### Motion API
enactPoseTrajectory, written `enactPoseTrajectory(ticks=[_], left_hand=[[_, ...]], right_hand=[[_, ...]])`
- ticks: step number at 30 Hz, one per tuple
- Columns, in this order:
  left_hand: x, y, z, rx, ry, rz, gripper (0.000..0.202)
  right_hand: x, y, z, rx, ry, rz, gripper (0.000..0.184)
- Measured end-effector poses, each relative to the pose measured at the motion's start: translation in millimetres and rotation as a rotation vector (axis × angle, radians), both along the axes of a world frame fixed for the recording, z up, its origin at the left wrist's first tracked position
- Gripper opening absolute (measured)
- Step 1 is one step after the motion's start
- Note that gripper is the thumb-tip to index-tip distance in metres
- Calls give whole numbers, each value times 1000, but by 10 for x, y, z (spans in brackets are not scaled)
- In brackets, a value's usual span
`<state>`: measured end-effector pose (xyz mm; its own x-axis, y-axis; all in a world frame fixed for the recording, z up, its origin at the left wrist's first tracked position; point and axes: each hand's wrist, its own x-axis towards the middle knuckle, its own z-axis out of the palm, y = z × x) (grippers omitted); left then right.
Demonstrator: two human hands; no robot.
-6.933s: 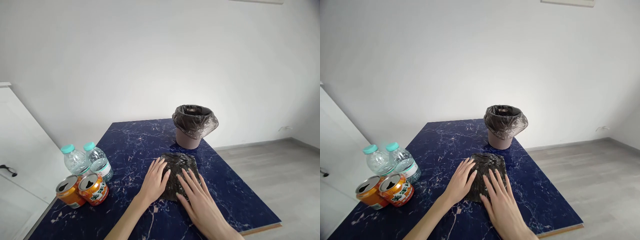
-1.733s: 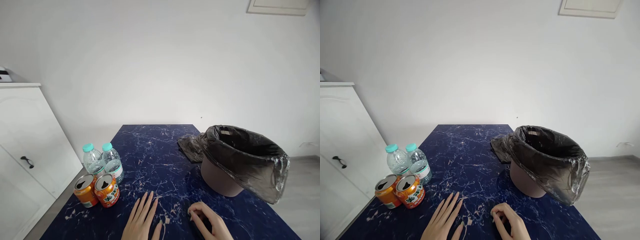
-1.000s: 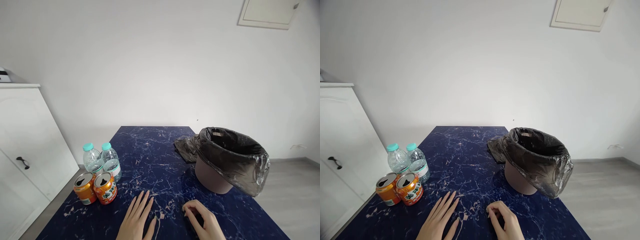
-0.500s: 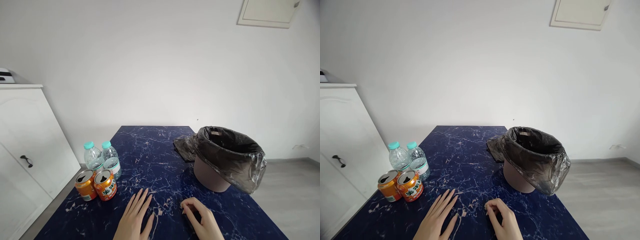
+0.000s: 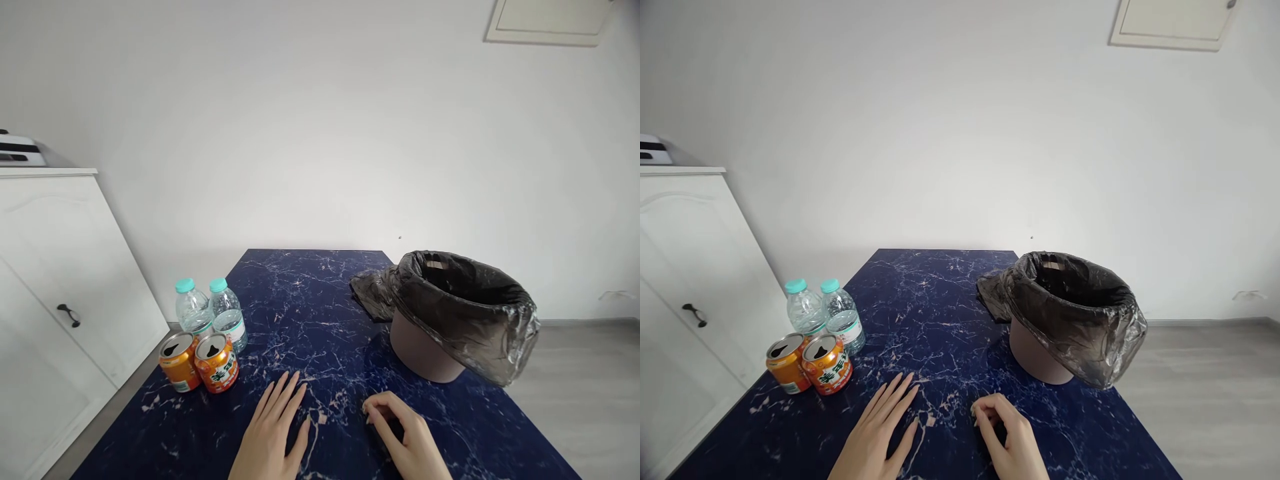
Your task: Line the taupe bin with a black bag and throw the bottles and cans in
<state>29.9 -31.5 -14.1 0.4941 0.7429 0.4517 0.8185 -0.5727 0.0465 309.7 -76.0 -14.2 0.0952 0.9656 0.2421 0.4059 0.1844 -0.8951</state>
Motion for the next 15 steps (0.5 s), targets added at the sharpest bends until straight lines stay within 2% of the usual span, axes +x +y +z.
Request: enactPoseTrajectory(ticks=[9,15], left_hand=[[-5,37,-41,53,-1,-29,61],[-65,135,-181,135,51,-65,63]], right_hand=[[-55,-2,-19,26,39,-54,40],[-92,34,-82,78,-15,-132,44]])
